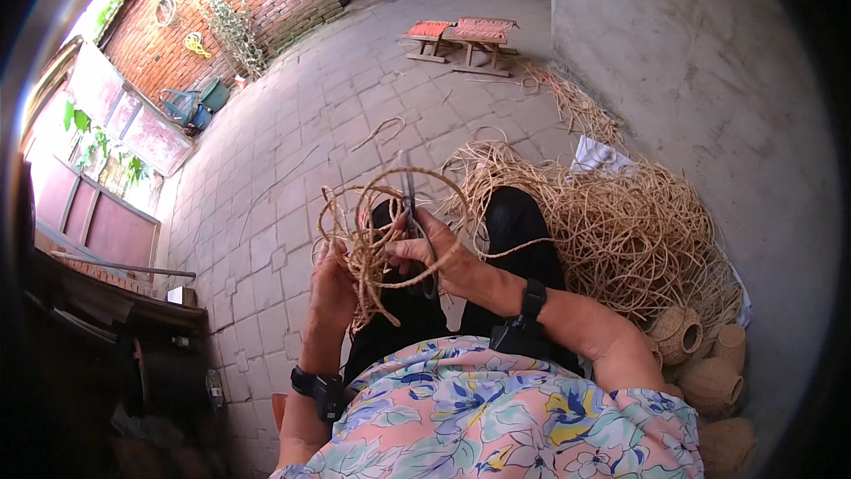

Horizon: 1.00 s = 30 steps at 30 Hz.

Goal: Trimming and organizing long dried plant fibers using scissors in a courtyard.

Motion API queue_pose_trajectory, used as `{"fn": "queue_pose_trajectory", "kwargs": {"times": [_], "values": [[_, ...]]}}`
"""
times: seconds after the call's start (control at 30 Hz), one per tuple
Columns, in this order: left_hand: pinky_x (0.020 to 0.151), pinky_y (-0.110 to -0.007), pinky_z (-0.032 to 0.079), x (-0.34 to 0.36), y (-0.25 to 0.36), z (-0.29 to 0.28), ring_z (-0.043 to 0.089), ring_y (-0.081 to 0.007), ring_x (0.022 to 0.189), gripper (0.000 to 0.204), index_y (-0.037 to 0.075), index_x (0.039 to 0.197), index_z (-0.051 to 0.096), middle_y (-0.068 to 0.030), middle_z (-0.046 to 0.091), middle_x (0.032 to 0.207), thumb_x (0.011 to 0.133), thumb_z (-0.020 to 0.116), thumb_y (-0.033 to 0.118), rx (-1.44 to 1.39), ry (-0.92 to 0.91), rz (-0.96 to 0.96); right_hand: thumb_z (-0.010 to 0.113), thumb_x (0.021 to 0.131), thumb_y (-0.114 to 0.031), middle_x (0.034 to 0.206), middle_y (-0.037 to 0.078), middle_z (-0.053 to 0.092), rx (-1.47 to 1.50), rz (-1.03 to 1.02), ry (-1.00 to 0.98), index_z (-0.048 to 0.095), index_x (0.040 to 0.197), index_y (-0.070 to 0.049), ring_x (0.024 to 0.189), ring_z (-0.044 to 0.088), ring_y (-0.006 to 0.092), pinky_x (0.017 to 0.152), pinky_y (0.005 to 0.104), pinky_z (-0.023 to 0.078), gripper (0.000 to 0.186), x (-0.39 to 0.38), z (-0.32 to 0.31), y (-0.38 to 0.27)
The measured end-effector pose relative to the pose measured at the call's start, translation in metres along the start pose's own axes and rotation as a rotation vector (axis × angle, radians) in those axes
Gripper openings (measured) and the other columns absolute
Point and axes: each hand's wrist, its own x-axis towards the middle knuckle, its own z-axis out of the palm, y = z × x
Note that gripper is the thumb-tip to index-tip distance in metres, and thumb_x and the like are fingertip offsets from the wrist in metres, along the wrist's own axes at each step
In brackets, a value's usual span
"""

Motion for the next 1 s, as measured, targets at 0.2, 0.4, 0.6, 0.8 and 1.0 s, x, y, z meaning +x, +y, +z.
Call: {"fn": "queue_pose_trajectory", "kwargs": {"times": [0.2,0.4,0.6,0.8,1.0], "values": [[0.055,-0.027,0.051,-0.002,-0.003,0.014,0.063,-0.0153,0.064,0.018,0.012,0.103,0.047,-0.0067,0.066,0.085,0.099,0.045,0.030,0.069,0.053,0.028,0.068,0.080,-0.001,0.085,0.003,0.054,0.002,-0.029,0.014,0.047,0.104,-0.008,0.071,0.058,0.0121,0.058,0.0242,0.050,0.032,-0.007,-0.002,-0.010],[0.090,-0.037,0.043,-0.014,0.000,0.028,0.058,-0.0193,0.098,0.084,0.015,0.144,0.017,-0.0100,0.063,0.101,0.079,0.071,0.015,0.521,-0.248,-0.028,0.066,0.081,0.000,0.084,0.001,0.052,-0.067,-0.229,0.016,0.047,0.111,-0.007,0.065,0.052,0.0068,0.052,0.0188,0.046,0.037,-0.009,-0.006,-0.019],[0.061,-0.022,0.042,-0.004,-0.002,0.001,0.050,-0.0059,0.067,0.078,0.013,0.142,0.029,0.0011,0.057,0.077,0.077,0.070,0.000,0.770,-0.199,0.070,0.061,0.080,0.005,0.084,0.000,0.054,-0.342,-0.157,-0.030,0.045,0.117,-0.006,0.064,0.048,0.0036,0.050,0.0168,0.037,0.042,-0.016,-0.039,-0.026],[0.052,-0.019,0.035,0.010,0.060,-0.095,0.044,-0.0019,0.060,0.045,0.008,0.124,0.053,0.0064,0.049,0.069,0.081,0.063,-0.002,0.781,0.292,0.415,0.057,0.073,0.012,0.079,-0.003,0.047,-0.731,-0.315,0.407,0.047,0.111,-0.007,0.063,0.043,0.0041,0.048,0.0171,0.035,0.043,-0.038,-0.119,-0.053],[0.052,-0.018,0.036,-0.017,0.128,-0.207,0.045,-0.0029,0.061,0.036,0.007,0.112,0.054,0.0045,0.051,0.074,0.079,0.059,-0.006,0.761,0.566,0.492,0.058,0.077,0.001,0.074,-0.003,0.048,-0.862,-0.500,0.811,0.048,0.106,-0.007,0.061,0.045,0.0065,0.052,0.0211,0.038,0.032,-0.074,-0.221,-0.106]]}}
